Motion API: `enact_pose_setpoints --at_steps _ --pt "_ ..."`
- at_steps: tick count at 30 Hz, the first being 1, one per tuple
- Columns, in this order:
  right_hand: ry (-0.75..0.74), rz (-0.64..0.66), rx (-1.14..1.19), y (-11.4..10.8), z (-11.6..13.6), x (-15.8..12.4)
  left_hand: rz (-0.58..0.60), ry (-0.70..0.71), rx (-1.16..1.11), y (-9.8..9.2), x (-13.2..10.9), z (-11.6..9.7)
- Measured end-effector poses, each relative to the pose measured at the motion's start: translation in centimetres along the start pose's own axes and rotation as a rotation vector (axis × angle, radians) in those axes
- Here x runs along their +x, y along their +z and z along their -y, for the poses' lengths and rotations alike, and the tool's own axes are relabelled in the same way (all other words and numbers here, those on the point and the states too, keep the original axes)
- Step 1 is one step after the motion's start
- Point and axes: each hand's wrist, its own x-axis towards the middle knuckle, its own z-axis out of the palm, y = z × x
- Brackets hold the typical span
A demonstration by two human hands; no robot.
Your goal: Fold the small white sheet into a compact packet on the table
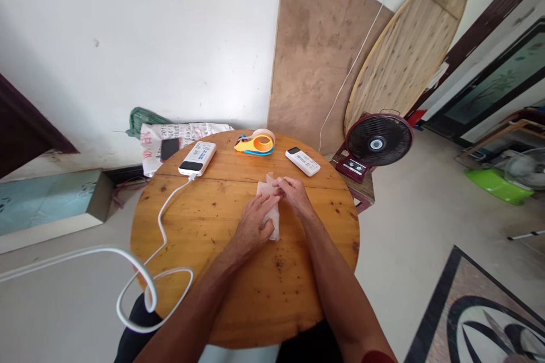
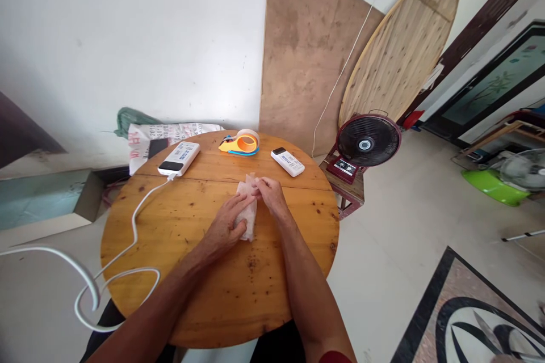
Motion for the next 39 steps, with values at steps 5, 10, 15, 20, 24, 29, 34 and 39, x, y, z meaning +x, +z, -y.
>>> enact_pose_setpoints --at_steps 5,10,15,20,24,29,34,39 --pt "-0.051 -0.054 -0.211 -1.2 -0.8 0.7 -0.022 -0.028 0.048 0.4 -0.2 0.3" --pt "0.137 -0.007 -0.282 -1.5 -1.9 1.1 -0.075 -0.012 0.06 0.7 -0.3 0.4" --pt "0.12 0.029 -0.309 -1.1 -2.2 1.0 -0.106 -0.017 0.083 0.7 -0.3 0.2" --pt "0.093 0.056 -0.27 -0.2 -2.0 0.9 -0.117 -0.022 0.094 0.7 -0.4 0.1" --pt "0.093 0.074 -0.267 0.4 -1.7 1.2 -0.147 -0.014 0.106 0.8 -0.5 0.0" --pt "0.077 0.034 -0.318 0.6 -2.3 1.8 -0.181 -0.011 0.169 0.5 -0.7 -0.5" --pt "0.016 -0.069 -0.427 0.7 -2.8 1.9 -0.165 -0.034 0.224 -0.3 -0.7 -1.1" --pt "-0.003 -0.099 -0.514 1.0 -2.5 1.7 -0.081 0.092 0.277 -0.7 -0.5 -1.8"
